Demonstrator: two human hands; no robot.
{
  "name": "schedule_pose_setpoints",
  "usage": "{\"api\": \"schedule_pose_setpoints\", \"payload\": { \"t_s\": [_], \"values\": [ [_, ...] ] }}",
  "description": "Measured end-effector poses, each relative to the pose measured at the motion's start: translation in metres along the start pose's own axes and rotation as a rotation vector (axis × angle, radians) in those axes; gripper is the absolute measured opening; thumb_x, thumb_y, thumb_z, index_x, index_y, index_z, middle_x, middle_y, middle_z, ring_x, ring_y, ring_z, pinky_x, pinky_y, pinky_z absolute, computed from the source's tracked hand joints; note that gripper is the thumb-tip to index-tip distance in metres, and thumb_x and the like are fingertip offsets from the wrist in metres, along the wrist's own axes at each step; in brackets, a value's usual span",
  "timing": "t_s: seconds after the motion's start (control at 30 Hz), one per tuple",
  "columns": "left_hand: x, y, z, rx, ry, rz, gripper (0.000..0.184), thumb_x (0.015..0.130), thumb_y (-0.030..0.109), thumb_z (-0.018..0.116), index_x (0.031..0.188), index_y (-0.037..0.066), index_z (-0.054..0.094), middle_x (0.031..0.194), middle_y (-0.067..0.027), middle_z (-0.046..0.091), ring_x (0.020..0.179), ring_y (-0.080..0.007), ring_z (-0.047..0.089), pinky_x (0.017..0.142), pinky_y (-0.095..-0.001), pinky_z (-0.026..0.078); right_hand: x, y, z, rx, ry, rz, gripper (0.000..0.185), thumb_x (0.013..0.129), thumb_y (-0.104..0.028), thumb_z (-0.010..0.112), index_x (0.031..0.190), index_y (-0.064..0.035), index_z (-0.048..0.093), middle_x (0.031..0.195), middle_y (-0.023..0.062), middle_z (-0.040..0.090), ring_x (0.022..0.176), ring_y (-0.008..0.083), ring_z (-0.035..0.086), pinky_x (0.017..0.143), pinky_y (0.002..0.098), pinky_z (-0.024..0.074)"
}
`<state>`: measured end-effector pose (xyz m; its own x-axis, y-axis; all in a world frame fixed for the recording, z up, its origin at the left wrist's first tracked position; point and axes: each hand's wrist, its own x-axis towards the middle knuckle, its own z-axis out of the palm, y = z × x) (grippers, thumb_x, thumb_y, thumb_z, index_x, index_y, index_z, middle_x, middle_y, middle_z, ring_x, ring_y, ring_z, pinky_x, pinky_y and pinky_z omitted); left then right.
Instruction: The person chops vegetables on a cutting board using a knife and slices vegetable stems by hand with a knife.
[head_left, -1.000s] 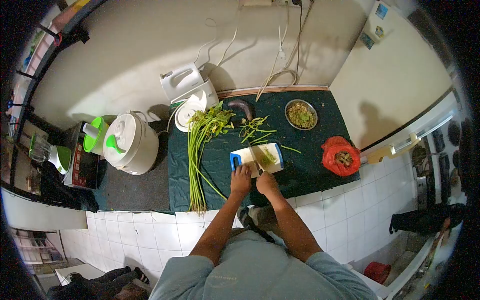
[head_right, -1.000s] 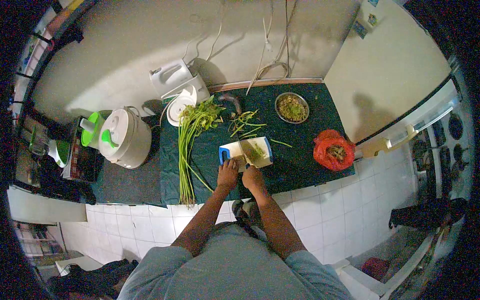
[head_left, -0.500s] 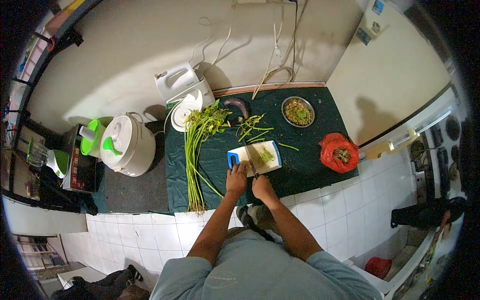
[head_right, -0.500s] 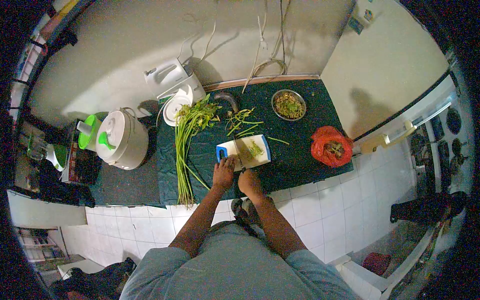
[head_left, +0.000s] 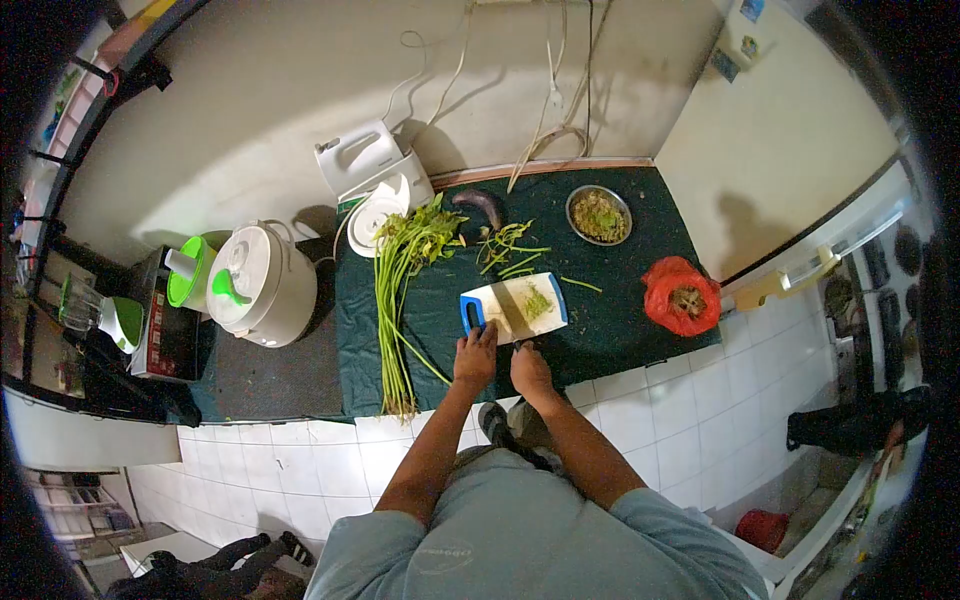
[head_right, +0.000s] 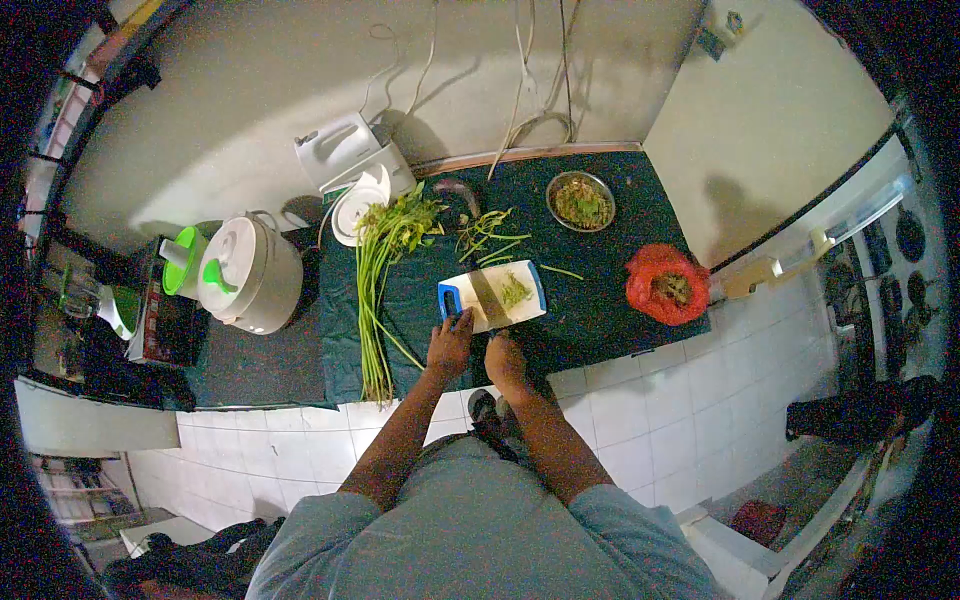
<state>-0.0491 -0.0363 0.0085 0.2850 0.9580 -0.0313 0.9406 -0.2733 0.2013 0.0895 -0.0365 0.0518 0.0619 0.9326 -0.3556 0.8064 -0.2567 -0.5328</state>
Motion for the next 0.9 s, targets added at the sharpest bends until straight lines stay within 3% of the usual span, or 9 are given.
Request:
{"api": "schedule_pose_setpoints", "payload": {
  "t_s": [0.17, 0.23, 0.27, 0.33, 0.47, 0.63, 0.77, 0.83, 0.9],
  "values": [
    [0.004, 0.004, -0.009, -0.026, 0.027, -0.029, 0.051, 0.082, 0.013, 0.049, 0.133, 0.007, 0.046, 0.137, -0.0057, 0.044, 0.122, -0.0271, 0.042, 0.093, -0.0435, 0.039, 0.02, -0.011, -0.023, -0.124, -0.128, -0.071, 0.03, 0.092, -0.024, 0.05, 0.103, 0.0031, 0.055, 0.096, 0.0261, 0.064, 0.093, 0.0424, 0.062, 0.081, 0.0507, 0.049],
    [0.01, 0.007, -0.019, -0.165, 0.019, -0.246, 0.053, 0.082, 0.011, 0.05, 0.134, 0.004, 0.044, 0.138, -0.008, 0.04, 0.124, -0.0284, 0.041, 0.095, -0.0449, 0.039, 0.026, -0.011, -0.026, -0.162, -0.167, -0.074, 0.03, 0.093, -0.024, 0.048, 0.102, 0.0037, 0.055, 0.095, 0.0256, 0.064, 0.093, 0.0425, 0.061, 0.081, 0.0517, 0.0482],
    [0.013, 0.006, -0.017, -0.164, 0.021, -0.246, 0.053, 0.082, 0.011, 0.05, 0.134, 0.004, 0.044, 0.138, -0.008, 0.04, 0.124, -0.0284, 0.041, 0.095, -0.0449, 0.039, 0.023, -0.008, -0.025, -0.162, -0.165, -0.076, 0.03, 0.093, -0.024, 0.048, 0.102, 0.0037, 0.055, 0.095, 0.0256, 0.064, 0.093, 0.0425, 0.061, 0.081, 0.0517, 0.0482],
    [0.014, 0.001, -0.001, -0.114, 0.127, -0.175, 0.053, 0.083, 0.012, 0.049, 0.135, 0.003, 0.042, 0.141, -0.0087, 0.038, 0.128, -0.0292, 0.038, 0.097, -0.046, 0.038, 0.004, 0.009, -0.007, -0.056, -0.073, -0.142, 0.03, 0.093, -0.022, 0.048, 0.1, 0.0057, 0.054, 0.091, 0.026, 0.064, 0.089, 0.0423, 0.063, 0.077, 0.0504, 0.0503],
    [0.016, 0.001, 0.012, 0.012, 0.06, -0.125, 0.055, 0.085, 0.015, 0.049, 0.138, 0.005, 0.039, 0.146, -0.0083, 0.033, 0.131, -0.0288, 0.034, 0.099, -0.0469, 0.036, 0.0, 0.032, 0.012, -0.185, 0.125, -0.21, 0.028, 0.092, -0.021, 0.05, 0.098, 0.0059, 0.051, 0.081, 0.024, 0.064, 0.077, 0.0398, 0.065, 0.064, 0.0454, 0.0539],
    [0.017, 0.015, 0.012, 0.023, -0.003, -0.071, 0.056, 0.089, 0.021, 0.046, 0.141, 0.006, 0.034, 0.15, -0.0076, 0.028, 0.136, -0.0285, 0.028, 0.105, -0.0467, 0.032, 0.008, 0.035, -0.035, -0.177, 0.034, -0.157, 0.031, 0.092, -0.026, 0.051, 0.096, 0.0045, 0.053, 0.082, 0.0234, 0.064, 0.079, 0.0386, 0.066, 0.066, 0.0455, 0.0543],
    [0.015, 0.039, 0.006, -0.142, 0.035, 0.156, 0.055, 0.091, 0.022, 0.046, 0.142, 0.006, 0.033, 0.148, -0.0105, 0.032, 0.138, -0.03, 0.025, 0.108, -0.0482, 0.028, 0.011, 0.04, -0.069, -0.183, 0.062, -0.187, 0.04, 0.093, -0.037, 0.047, 0.096, 0.0005, 0.059, 0.083, 0.0242, 0.064, 0.078, 0.0413, 0.064, 0.069, 0.0508, 0.0514],
    [0.023, 0.045, -0.01, -0.178, 0.097, 0.169, 0.051, 0.089, 0.018, 0.049, 0.137, 0.006, 0.04, 0.143, -0.0119, 0.04, 0.133, -0.0323, 0.035, 0.106, -0.0463, 0.032, 0.009, 0.033, -0.096, -0.204, 0.071, -0.223, 0.038, 0.093, -0.036, 0.048, 0.096, 0.0004, 0.059, 0.078, 0.0235, 0.064, 0.075, 0.0406, 0.064, 0.067, 0.0507, 0.0512],
    [0.029, 0.043, -0.032, -0.435, -0.009, 0.121, 0.044, 0.086, 0.012, 0.051, 0.13, 0.005, 0.049, 0.137, -0.0128, 0.045, 0.124, -0.0332, 0.044, 0.101, -0.0423, 0.038, 0.01, 0.04, -0.112, -0.203, 0.071, -0.266, 0.038, 0.093, -0.036, 0.048, 0.096, -0.0003, 0.059, 0.076, 0.0229, 0.064, 0.073, 0.0404, 0.064, 0.065, 0.0498, 0.0515]
  ]
}}
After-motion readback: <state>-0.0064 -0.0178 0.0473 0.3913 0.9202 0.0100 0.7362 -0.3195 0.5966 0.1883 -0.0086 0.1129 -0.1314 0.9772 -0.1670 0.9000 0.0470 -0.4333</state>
